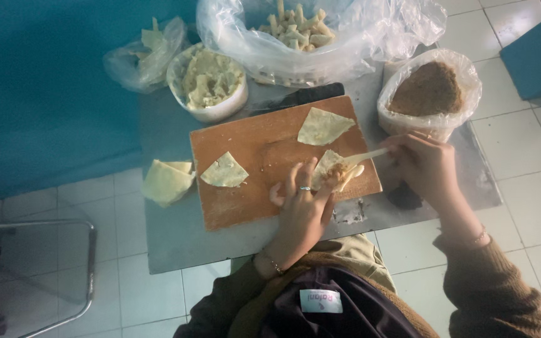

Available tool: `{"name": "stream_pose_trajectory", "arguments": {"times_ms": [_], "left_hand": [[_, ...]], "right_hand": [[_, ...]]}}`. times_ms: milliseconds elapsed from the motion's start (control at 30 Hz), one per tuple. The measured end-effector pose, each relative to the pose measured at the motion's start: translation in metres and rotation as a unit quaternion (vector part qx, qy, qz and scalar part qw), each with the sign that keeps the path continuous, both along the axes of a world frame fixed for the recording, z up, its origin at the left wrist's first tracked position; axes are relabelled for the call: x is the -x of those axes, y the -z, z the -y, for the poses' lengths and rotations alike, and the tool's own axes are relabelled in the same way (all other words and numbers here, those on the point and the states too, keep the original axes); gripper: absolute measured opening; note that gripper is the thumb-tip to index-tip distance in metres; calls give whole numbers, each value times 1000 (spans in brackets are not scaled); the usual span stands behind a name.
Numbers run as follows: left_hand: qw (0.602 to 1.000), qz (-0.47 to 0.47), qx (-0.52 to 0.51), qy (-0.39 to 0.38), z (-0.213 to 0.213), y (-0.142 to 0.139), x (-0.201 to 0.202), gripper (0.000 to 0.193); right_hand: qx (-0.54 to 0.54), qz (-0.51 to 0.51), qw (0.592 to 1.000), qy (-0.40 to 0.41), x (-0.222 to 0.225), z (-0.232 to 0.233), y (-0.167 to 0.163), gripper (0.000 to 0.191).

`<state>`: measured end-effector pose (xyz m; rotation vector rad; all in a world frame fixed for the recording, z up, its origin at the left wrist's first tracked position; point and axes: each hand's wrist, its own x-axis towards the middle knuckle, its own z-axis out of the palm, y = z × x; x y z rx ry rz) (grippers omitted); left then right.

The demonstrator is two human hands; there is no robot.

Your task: The person cuts strips of dough into triangular pieces on a wooden board, wipes the board with a dark cloth, and spoons brown filling from a plastic bag onto the dough triangles. They fold the triangles over the filling to form filled pastries, arranging the folded pieces on the board.

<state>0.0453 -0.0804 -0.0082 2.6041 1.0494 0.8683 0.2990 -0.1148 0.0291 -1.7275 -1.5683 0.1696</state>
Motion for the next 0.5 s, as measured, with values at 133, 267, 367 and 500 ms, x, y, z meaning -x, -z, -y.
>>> {"name": "stream_pose_trajectory", "arguments": {"times_ms": [133, 267, 367, 500], "left_hand": [[1000, 31, 1, -4, 0, 1, 2, 37], [998, 53, -9, -18, -7, -1, 7, 34], [997, 68, -2, -28, -9, -4, 10, 31], [996, 78, 7, -36, -9, -6, 9, 25]], "right_hand": [[-8, 4, 1000, 1, -2, 1, 2, 17], [-18, 20, 1000, 8, -4, -1, 1, 13], [8, 28, 999, 44, -2, -4, -3, 15], [-20, 11, 997, 74, 2, -14, -9, 11]]}}
